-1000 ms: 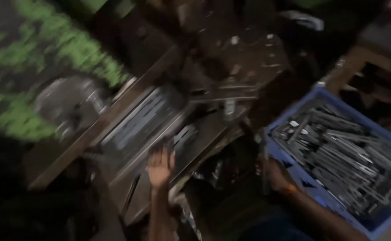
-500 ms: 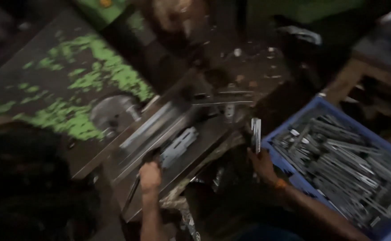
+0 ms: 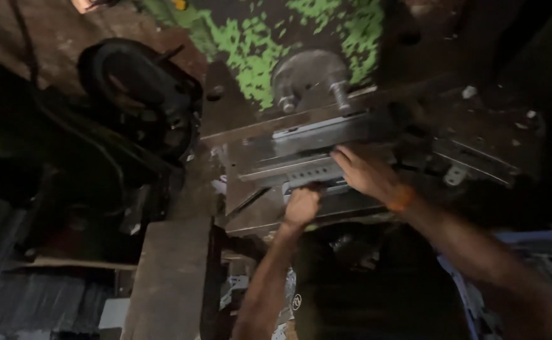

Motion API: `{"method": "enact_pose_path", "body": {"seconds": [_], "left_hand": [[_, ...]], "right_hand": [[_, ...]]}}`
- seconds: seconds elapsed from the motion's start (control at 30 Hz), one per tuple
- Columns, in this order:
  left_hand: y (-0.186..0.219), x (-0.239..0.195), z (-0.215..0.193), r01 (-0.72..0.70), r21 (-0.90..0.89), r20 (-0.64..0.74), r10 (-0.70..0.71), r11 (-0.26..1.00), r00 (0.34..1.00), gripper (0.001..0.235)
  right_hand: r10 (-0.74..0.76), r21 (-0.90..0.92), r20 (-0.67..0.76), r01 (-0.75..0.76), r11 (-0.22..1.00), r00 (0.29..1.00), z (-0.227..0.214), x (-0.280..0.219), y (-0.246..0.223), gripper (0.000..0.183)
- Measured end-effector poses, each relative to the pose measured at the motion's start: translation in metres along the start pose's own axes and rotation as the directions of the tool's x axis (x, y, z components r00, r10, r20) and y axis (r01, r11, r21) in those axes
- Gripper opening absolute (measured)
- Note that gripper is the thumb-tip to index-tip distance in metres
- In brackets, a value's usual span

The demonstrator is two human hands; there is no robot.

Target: Placing metal plates into an industrial press machine for stamping and then removing them.

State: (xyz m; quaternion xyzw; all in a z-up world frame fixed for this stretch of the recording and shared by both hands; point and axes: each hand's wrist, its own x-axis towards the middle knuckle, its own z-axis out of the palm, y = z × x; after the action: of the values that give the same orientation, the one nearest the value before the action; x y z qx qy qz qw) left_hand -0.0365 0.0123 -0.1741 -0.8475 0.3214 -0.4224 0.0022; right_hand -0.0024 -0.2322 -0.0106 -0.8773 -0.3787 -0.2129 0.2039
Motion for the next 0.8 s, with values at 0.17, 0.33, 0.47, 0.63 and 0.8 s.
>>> {"method": "enact_pose_path", "body": {"seconds": [0.17,0.33,0.47,0.63,0.8], "left_hand": [[-0.001,-0.017,0.014,0.000,-0.174,0.021,0.004,0.985,1.000,0.005],[-0.003,0.011,-0.032,0.129,-0.163,0.211,-0.093,0.978,0.973,0.016],[-0.023,0.039,-0.057,0.192,0.001,0.272,-0.185,0.981,0.944,0.039],[-0.068,0.134,-0.042,0.201,0.008,0.163,-0.200,0.979,0.966,0.041],[-0.092,0.146,-0.001,0.253,0.112,0.744,-0.250,0.961,0.619,0.032]], "right_hand": [[-0.154,-0.301,-0.078,0.124,0.945,0.985,0.037,0.065,0.002,0.055],[0.093,-0.137,0.113,-0.077,0.988,0.989,0.004,0.012,-0.026,0.037],[0.290,0.105,-0.200,-0.274,0.956,0.936,-0.017,-0.101,-0.022,0.037],[0.892,0.690,0.206,-0.706,0.158,0.402,0.044,-0.274,0.014,0.037],[0.812,0.824,0.566,-0.078,-0.561,0.139,0.110,-0.368,0.020,0.050]]}}
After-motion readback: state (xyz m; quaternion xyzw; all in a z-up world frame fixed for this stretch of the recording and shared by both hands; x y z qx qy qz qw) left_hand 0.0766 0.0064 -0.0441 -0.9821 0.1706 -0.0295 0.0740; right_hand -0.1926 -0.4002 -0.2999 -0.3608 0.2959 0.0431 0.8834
